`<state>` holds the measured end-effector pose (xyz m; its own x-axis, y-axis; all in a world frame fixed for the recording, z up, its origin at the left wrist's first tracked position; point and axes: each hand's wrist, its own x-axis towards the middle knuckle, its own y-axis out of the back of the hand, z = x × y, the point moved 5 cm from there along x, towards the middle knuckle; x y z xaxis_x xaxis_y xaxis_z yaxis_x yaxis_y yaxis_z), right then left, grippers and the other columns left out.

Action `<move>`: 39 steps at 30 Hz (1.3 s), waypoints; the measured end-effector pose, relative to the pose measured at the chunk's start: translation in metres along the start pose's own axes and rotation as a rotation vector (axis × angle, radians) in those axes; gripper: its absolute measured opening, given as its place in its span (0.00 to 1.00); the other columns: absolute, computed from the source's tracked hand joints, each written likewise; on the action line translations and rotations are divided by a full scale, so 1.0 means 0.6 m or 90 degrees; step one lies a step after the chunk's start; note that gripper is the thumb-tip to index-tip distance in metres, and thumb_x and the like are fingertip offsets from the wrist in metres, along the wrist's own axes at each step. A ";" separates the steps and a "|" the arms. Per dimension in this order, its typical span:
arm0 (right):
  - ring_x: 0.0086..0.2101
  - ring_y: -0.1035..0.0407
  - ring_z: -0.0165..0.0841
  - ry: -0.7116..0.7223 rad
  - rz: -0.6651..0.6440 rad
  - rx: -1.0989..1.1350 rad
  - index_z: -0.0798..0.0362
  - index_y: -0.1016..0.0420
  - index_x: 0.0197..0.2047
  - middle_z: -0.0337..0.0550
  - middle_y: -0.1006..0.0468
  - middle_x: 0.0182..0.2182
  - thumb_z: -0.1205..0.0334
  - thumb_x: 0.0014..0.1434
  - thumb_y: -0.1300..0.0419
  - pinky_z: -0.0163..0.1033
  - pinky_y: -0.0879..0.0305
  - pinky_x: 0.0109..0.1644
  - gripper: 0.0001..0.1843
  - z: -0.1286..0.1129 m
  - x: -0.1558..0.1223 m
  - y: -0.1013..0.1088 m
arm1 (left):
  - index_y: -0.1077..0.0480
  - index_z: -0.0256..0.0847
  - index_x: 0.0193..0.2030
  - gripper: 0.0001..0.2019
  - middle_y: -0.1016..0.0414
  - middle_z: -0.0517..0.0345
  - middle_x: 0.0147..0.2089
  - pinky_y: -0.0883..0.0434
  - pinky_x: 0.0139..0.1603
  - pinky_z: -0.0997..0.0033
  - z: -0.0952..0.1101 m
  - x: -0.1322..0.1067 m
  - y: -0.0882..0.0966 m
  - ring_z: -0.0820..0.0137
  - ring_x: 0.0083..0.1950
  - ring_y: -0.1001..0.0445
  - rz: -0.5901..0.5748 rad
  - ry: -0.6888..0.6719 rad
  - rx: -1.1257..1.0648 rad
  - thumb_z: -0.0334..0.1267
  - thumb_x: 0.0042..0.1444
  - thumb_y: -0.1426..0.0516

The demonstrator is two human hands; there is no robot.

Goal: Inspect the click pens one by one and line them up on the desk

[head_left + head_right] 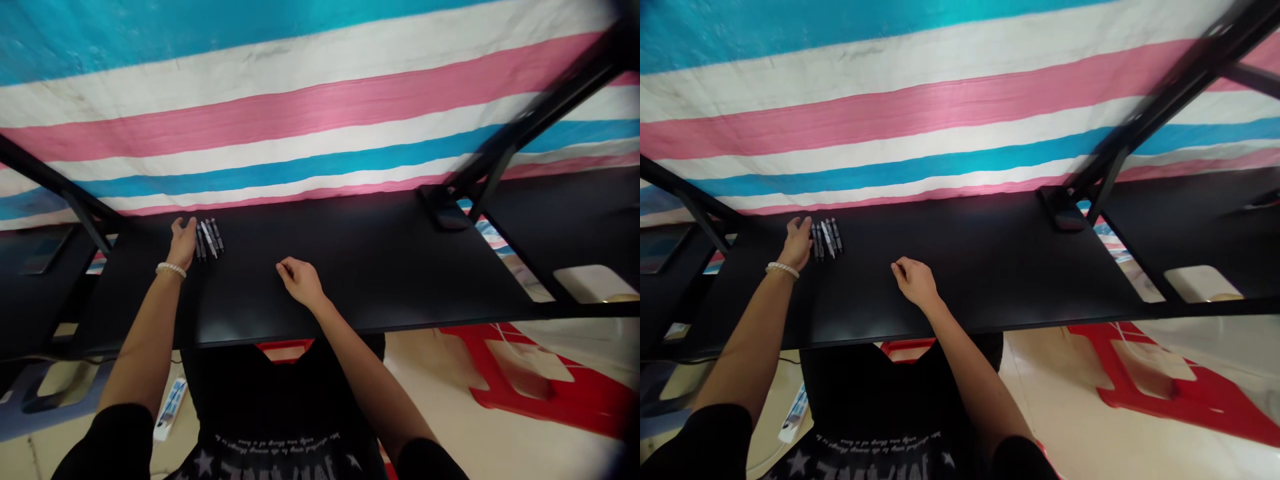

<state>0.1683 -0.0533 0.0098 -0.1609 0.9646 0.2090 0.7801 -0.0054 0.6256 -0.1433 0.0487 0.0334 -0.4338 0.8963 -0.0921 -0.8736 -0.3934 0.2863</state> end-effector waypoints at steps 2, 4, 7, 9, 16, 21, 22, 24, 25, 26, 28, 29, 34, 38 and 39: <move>0.28 0.32 0.31 -0.008 0.004 0.010 0.51 0.25 0.36 0.40 0.24 0.27 0.55 0.69 0.47 0.36 0.44 0.35 0.15 0.002 -0.001 -0.001 | 0.42 0.40 0.65 0.35 0.35 0.37 0.63 0.42 0.70 0.49 0.000 -0.009 -0.010 0.50 0.68 0.36 0.006 -0.039 0.143 0.55 0.57 0.39; 0.27 0.32 0.31 -0.022 0.011 0.034 0.51 0.25 0.35 0.39 0.25 0.26 0.55 0.69 0.46 0.36 0.43 0.34 0.14 0.005 -0.002 0.001 | 0.43 0.33 0.67 0.42 0.43 0.28 0.69 0.48 0.73 0.45 0.001 -0.018 -0.022 0.43 0.73 0.44 0.014 -0.075 0.269 0.53 0.51 0.35; 0.25 0.34 0.29 -0.029 0.007 0.101 0.52 0.25 0.34 0.38 0.26 0.24 0.55 0.67 0.45 0.35 0.43 0.32 0.13 0.011 -0.004 0.009 | 0.42 0.29 0.66 0.44 0.47 0.23 0.70 0.51 0.74 0.43 0.003 -0.027 -0.034 0.39 0.75 0.49 0.038 -0.117 0.339 0.52 0.48 0.34; 0.25 0.34 0.28 -0.022 -0.014 0.153 0.52 0.26 0.33 0.37 0.27 0.24 0.55 0.65 0.44 0.34 0.43 0.31 0.13 0.015 -0.004 0.016 | 0.39 0.29 0.65 0.43 0.46 0.24 0.69 0.49 0.73 0.43 -0.001 -0.028 -0.038 0.38 0.74 0.47 0.045 -0.122 0.341 0.53 0.48 0.34; 0.27 0.30 0.30 -0.048 0.000 0.248 0.51 0.26 0.33 0.39 0.23 0.26 0.53 0.63 0.42 0.36 0.36 0.34 0.12 0.069 0.001 0.061 | 0.42 0.21 0.67 0.45 0.41 0.25 0.68 0.47 0.74 0.47 -0.013 -0.030 -0.059 0.43 0.73 0.44 0.035 -0.193 0.413 0.49 0.48 0.35; 0.27 0.31 0.31 -0.071 0.066 0.256 0.50 0.27 0.32 0.39 0.25 0.25 0.52 0.63 0.41 0.37 0.36 0.33 0.12 0.108 0.000 0.096 | 0.38 0.20 0.65 0.37 0.36 0.27 0.66 0.44 0.73 0.51 -0.017 -0.043 -0.079 0.48 0.71 0.40 0.037 -0.289 0.411 0.46 0.55 0.41; 0.27 0.31 0.32 -0.075 0.075 0.255 0.50 0.27 0.32 0.39 0.25 0.25 0.52 0.63 0.41 0.37 0.36 0.33 0.12 0.110 -0.001 0.100 | 0.37 0.21 0.65 0.35 0.35 0.28 0.65 0.43 0.73 0.51 -0.017 -0.046 -0.082 0.49 0.71 0.40 0.041 -0.301 0.409 0.46 0.56 0.41; 0.26 0.31 0.32 -0.074 0.083 0.227 0.51 0.27 0.32 0.39 0.25 0.25 0.53 0.63 0.41 0.37 0.37 0.32 0.12 0.107 -0.004 0.103 | 0.34 0.24 0.64 0.33 0.34 0.29 0.65 0.43 0.73 0.51 -0.017 -0.052 -0.087 0.49 0.70 0.38 0.044 -0.315 0.407 0.45 0.56 0.41; 0.26 0.31 0.32 -0.065 0.079 0.197 0.51 0.27 0.32 0.39 0.25 0.25 0.54 0.63 0.42 0.37 0.37 0.32 0.11 0.102 -0.005 0.102 | 0.33 0.25 0.64 0.32 0.33 0.30 0.64 0.43 0.73 0.51 -0.016 -0.056 -0.090 0.49 0.70 0.38 0.044 -0.318 0.406 0.45 0.56 0.41; 0.26 0.32 0.32 -0.049 0.070 0.160 0.51 0.26 0.33 0.39 0.26 0.25 0.55 0.63 0.42 0.37 0.38 0.32 0.11 0.095 -0.006 0.100 | 0.31 0.26 0.63 0.32 0.33 0.30 0.64 0.42 0.73 0.50 -0.016 -0.061 -0.094 0.48 0.70 0.37 0.042 -0.320 0.405 0.45 0.56 0.41; 0.26 0.33 0.31 -0.007 0.050 0.088 0.51 0.26 0.33 0.39 0.26 0.25 0.58 0.64 0.44 0.38 0.39 0.32 0.10 0.081 -0.007 0.096 | 0.29 0.28 0.62 0.30 0.34 0.31 0.65 0.41 0.73 0.50 -0.015 -0.072 -0.104 0.48 0.69 0.37 0.037 -0.323 0.399 0.46 0.56 0.42; 0.26 0.33 0.31 0.009 0.042 0.064 0.51 0.26 0.33 0.39 0.26 0.25 0.59 0.64 0.44 0.38 0.39 0.33 0.10 0.076 -0.007 0.094 | 0.28 0.28 0.61 0.29 0.35 0.31 0.65 0.41 0.72 0.49 -0.015 -0.080 -0.111 0.48 0.69 0.37 0.035 -0.325 0.394 0.46 0.57 0.42; 0.25 0.33 0.31 -0.001 0.052 0.057 0.51 0.26 0.33 0.39 0.26 0.25 0.59 0.64 0.45 0.37 0.38 0.32 0.10 0.074 -0.007 0.099 | 0.26 0.31 0.59 0.26 0.36 0.33 0.67 0.39 0.72 0.49 -0.015 -0.123 -0.148 0.48 0.69 0.36 0.002 -0.343 0.365 0.45 0.58 0.41; 0.24 0.34 0.31 -0.013 0.062 0.075 0.51 0.25 0.33 0.38 0.27 0.24 0.57 0.63 0.44 0.37 0.39 0.31 0.11 0.074 -0.008 0.095 | 0.25 0.31 0.58 0.24 0.38 0.32 0.68 0.39 0.71 0.47 -0.010 -0.159 -0.177 0.46 0.70 0.38 -0.021 -0.345 0.358 0.44 0.59 0.41; 0.24 0.34 0.31 -0.021 0.072 0.084 0.51 0.25 0.33 0.38 0.27 0.24 0.56 0.63 0.44 0.37 0.38 0.31 0.11 0.076 -0.008 0.095 | 0.25 0.31 0.58 0.24 0.39 0.32 0.68 0.39 0.71 0.47 -0.009 -0.168 -0.183 0.46 0.70 0.38 -0.027 -0.343 0.358 0.44 0.59 0.42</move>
<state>0.2412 -0.0460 0.0100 -0.0501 0.9678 0.2466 0.8649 -0.0814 0.4954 -0.0048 0.0003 0.0061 -0.1100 0.9404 0.3219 -0.5817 -0.3235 0.7463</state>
